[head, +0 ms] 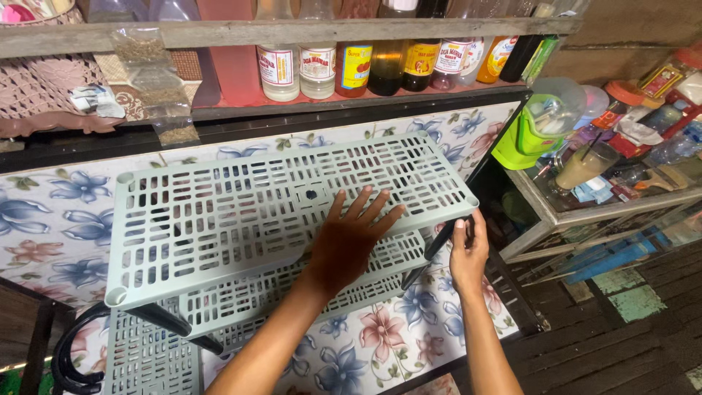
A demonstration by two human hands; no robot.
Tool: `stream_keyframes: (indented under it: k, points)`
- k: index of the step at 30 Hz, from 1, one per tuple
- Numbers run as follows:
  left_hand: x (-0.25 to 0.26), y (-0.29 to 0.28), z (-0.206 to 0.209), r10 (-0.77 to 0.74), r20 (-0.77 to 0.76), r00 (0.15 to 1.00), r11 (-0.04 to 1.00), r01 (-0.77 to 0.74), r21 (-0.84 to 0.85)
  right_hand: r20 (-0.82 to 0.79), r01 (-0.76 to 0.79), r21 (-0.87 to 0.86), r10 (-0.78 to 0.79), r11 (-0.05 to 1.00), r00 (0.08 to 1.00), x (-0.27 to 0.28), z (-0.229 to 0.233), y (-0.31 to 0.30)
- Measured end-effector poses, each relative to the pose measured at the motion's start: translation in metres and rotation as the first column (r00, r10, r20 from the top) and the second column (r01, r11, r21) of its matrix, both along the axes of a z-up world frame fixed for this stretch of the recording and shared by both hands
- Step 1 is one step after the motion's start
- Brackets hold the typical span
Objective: The person assembles a shelving unit by inserting black cylindrical legs into light green perforated plastic shelves and securing them. The person repeatedly positions and presses the legs into place on multiple shelves.
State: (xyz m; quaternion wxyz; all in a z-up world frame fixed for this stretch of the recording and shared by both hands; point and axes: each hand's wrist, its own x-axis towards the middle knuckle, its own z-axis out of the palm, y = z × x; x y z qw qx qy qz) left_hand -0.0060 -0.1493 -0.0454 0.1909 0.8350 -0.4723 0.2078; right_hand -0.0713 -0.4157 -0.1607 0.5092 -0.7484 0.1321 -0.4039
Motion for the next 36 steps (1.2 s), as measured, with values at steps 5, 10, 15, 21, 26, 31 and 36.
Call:
stream_keyframes:
  k: [5, 10, 15, 21, 26, 31, 36]
  points:
    - [0.001, 0.0, -0.002, -0.001, -0.017, 1.0, 1.0, 0.002, 0.017, -0.032, -0.075, 0.159, 0.081, 0.984, 0.996, -0.005, -0.01, -0.012]
    - [0.002, 0.0, -0.008, -0.003, -0.011, 1.0, 1.0, 0.003, 0.005, -0.052, -0.18, 0.417, 0.221, 0.891, 0.974, -0.001, 0.016, -0.04]
    - [0.004, -0.001, -0.009, -0.001, -0.049, 0.999, 1.0, 0.002, 0.026, -0.161, -0.354, 0.298, 0.412, 0.887, 0.897, 0.048, 0.072, -0.063]
    - [0.002, 0.006, -0.008, 0.019, -0.083, 0.996, 1.0, -0.017, 0.021, -0.565, -0.52, -0.091, 0.386, 0.849, 0.729, 0.137, 0.095, -0.079]
    - [0.011, 0.047, -0.014, 0.106, -0.13, 0.986, 0.993, -0.113, -0.045, -0.783, -0.574, -0.427, 0.031, 0.699, 0.621, 0.173, 0.091, -0.063]
    - [0.03, 0.122, -0.021, 0.335, -0.107, 0.936, 0.94, -0.339, -0.021, -0.823, -0.625, -0.529, -0.17, 0.574, 0.541, 0.185, 0.095, 0.01]
    - [0.054, 0.205, -0.028, 0.569, -0.044, 0.821, 0.822, -0.566, 0.066, -0.816, -0.763, -0.544, -0.008, 0.349, 0.578, 0.193, 0.104, 0.126]
